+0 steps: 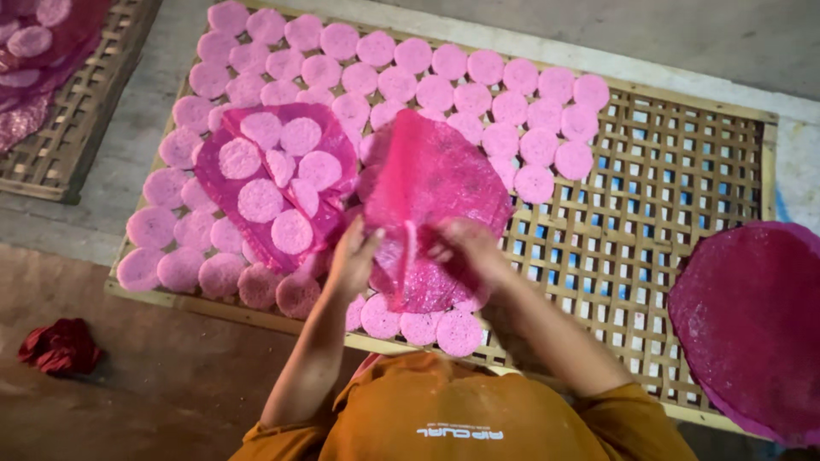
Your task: The person arranges small pink circular discs on a wooden lattice tray by peeling them from a stack and placing them individually across the tray surface.
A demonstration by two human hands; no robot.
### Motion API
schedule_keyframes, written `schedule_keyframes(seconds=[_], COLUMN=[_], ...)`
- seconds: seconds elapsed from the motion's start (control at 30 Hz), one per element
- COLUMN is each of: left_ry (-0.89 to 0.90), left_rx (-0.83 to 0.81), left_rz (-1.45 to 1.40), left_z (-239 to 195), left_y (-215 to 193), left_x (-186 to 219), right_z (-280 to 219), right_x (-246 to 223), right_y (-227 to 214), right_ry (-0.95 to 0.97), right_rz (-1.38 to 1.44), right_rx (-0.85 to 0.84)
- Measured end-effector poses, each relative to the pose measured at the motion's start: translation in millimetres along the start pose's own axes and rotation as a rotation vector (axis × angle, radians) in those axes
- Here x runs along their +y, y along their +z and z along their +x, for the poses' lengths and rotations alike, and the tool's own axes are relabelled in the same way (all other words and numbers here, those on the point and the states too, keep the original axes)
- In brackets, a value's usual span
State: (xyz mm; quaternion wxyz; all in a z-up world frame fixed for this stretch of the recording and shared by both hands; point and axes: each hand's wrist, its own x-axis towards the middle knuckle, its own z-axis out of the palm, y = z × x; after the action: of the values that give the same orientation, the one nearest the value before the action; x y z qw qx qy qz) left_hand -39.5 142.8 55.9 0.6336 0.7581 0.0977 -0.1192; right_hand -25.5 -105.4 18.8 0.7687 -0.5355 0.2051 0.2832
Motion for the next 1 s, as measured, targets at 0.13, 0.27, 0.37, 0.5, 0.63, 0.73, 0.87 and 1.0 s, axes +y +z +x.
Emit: schedule_keyframes(seconds=[0.13, 0.27, 0.37, 0.5, 0.63, 0.73, 0.87, 1.0], left_ry=[0.020, -0.150, -0.217, -0.135, -0.068, -0.030, 0.042, -0.081], left_rx=[-0.083, 0.082, 0.140, 0.200, 0.136, 0.137, 0.096, 0.089], left_rz=[0.037, -0.038, -0.214, -0.229, -0.270, -0.276, -0.291, -0.022], left_z=[-2.8, -0.6, 6.0, 13.2, 13.9, 12.8, 5.7, -4.1], left_y=[13.1, -17.6, -40.7, -50.2, -45.6, -39.2, -31.7, -1.0], left_x=[4.6, -15.4, -42.5, -78.1, -89.9, -83.1, -56.2, -9.3], right_z=[-1.0, 14.4, 25.6, 57.2, 88.7, 92.6, 76.8, 40.1], right_x=[15.1, -5.6, -24.5, -53.0, -60.0, -56.0, -66.1, -68.7], right_y=[18.4, -50.7, -135.2, -238.6, -277.3, -272.4, -241.9, -183.8], right_ry=[-0.091, 0.032, -0.319, -0.412, -0.520, -0.592, -0.780, -0.945], right_rz=[-0.121, 0.064, 0.028, -0.085, -0.119, -0.636, -1.186, -1.259], right_rx=[-0.032, 0.270, 0.386, 0.536, 0.489, 0.724, 0.839, 1.007])
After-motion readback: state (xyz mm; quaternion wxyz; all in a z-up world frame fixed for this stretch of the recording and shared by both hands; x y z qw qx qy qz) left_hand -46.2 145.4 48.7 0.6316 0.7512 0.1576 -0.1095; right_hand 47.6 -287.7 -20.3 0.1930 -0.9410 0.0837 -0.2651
